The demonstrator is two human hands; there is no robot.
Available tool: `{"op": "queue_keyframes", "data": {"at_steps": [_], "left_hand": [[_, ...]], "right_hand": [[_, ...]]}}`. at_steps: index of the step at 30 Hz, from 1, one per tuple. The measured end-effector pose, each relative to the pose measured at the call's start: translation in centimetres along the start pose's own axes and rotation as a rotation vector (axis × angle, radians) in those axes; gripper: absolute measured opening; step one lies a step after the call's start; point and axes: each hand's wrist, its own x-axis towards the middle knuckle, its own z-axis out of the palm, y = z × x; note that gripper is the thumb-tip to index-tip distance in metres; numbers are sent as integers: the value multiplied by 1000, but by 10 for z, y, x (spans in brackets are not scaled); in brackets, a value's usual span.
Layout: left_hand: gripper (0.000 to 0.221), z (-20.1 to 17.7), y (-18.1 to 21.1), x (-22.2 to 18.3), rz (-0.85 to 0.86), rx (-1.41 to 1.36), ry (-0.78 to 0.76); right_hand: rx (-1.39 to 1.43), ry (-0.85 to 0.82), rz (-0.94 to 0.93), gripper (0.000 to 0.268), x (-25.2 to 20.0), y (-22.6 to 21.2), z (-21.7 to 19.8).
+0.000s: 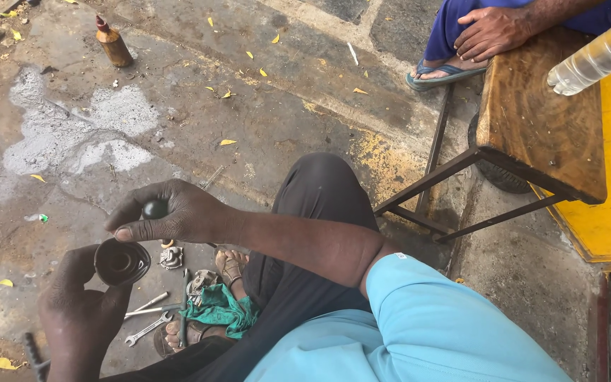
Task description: Repairing and assembling a carburetor component using a screwdriver.
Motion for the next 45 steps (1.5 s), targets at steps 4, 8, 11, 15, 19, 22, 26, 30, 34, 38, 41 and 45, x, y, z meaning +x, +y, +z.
{"op": "queue_keyframes", "data": {"at_steps": [4, 8, 11, 15, 19, 22, 26, 30, 34, 38, 41, 45], "left_hand": [[39, -4, 4, 0, -18, 11, -6], [40, -4, 0, -1, -35, 29, -5], [40, -5, -4, -1, -26, 57, -8], [39, -6, 2, -2, -19, 79, -10], [36, 3, 0, 1, 35, -9, 39], [39, -3, 14, 3, -19, -128, 31], [47, -9, 10, -1, 245, -155, 152], [46, -11, 24, 9, 306, -159, 178], [42, -12, 25, 9, 302, -130, 165], [41, -10, 23, 9, 378, -116, 178], [40, -6, 20, 8, 391, -83, 176], [41, -4, 18, 6, 380, -40, 142]], "right_hand": [[0, -16, -26, 35, 0, 4, -1], [34, -58, -80, 30, -2, 11, 1], [13, -50, -78, 28, -3, 6, 4], [-98, -14, -69, 28, -5, -1, 7], [-128, -27, -109, 23, -9, 4, -1], [170, -9, 71, 26, -12, 2, -8], [-78, 63, -72, 18, -18, -21, -3], [-339, 94, -281, 18, -25, -52, -5], [-479, 57, -423, 20, -24, -44, 5], [-665, 33, -540, 20, -25, -45, 16], [-724, 50, -546, 21, -26, -41, 22], [-791, 64, -544, 22, -25, -36, 23]]}}
